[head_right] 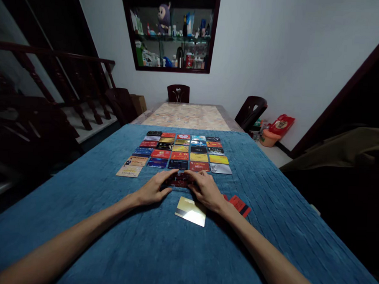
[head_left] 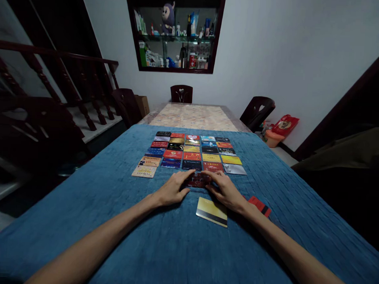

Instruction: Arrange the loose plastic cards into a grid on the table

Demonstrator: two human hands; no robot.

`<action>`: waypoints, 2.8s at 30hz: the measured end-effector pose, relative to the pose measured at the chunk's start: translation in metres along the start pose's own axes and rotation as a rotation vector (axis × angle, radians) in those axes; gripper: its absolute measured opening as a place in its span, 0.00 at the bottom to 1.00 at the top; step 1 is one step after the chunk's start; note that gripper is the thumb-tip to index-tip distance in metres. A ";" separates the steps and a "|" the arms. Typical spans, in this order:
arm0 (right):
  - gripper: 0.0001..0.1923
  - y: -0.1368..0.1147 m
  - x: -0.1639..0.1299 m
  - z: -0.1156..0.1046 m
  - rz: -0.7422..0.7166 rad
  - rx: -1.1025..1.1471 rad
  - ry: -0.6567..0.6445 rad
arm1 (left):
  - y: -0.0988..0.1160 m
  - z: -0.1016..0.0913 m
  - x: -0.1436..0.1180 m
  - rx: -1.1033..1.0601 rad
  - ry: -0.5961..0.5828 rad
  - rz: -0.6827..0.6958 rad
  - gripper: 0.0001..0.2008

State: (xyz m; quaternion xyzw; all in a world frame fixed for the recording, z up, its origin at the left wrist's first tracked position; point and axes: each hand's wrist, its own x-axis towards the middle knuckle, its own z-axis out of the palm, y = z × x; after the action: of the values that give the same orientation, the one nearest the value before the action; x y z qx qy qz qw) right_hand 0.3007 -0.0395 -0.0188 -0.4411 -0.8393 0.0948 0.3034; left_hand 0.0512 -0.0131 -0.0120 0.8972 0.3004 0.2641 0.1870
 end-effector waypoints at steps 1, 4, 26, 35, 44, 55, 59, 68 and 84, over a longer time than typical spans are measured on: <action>0.27 0.001 0.000 0.001 -0.001 0.007 0.008 | 0.000 0.001 0.000 -0.007 0.003 0.001 0.36; 0.28 0.000 0.001 0.003 -0.014 0.019 0.036 | 0.000 0.002 0.001 -0.019 0.016 0.004 0.36; 0.29 -0.051 0.050 -0.008 -0.043 -0.408 -0.018 | -0.009 -0.056 -0.003 0.233 0.074 0.030 0.31; 0.27 -0.071 0.082 0.020 -0.033 -0.391 0.007 | -0.043 -0.079 -0.020 0.335 0.117 0.013 0.30; 0.26 -0.070 0.090 0.042 0.047 -0.357 -0.137 | -0.053 -0.080 -0.026 0.375 0.061 -0.101 0.21; 0.17 -0.069 0.081 0.046 0.101 -0.318 -0.196 | -0.053 -0.074 -0.030 0.344 -0.053 -0.110 0.12; 0.16 -0.070 0.081 0.046 0.105 -0.306 -0.209 | -0.054 -0.074 -0.031 0.335 -0.064 -0.119 0.13; 0.16 -0.075 0.079 0.045 0.146 -0.312 -0.219 | -0.054 -0.075 -0.032 0.364 -0.060 -0.096 0.13; 0.18 -0.076 0.076 0.048 0.139 -0.375 -0.206 | -0.053 -0.070 -0.032 0.339 -0.031 -0.076 0.12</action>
State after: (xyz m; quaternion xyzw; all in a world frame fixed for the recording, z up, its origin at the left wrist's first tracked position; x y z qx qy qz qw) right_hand 0.1880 -0.0184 0.0072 -0.5346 -0.8363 0.0023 0.1216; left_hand -0.0349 0.0183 0.0052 0.9079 0.3715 0.1884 0.0475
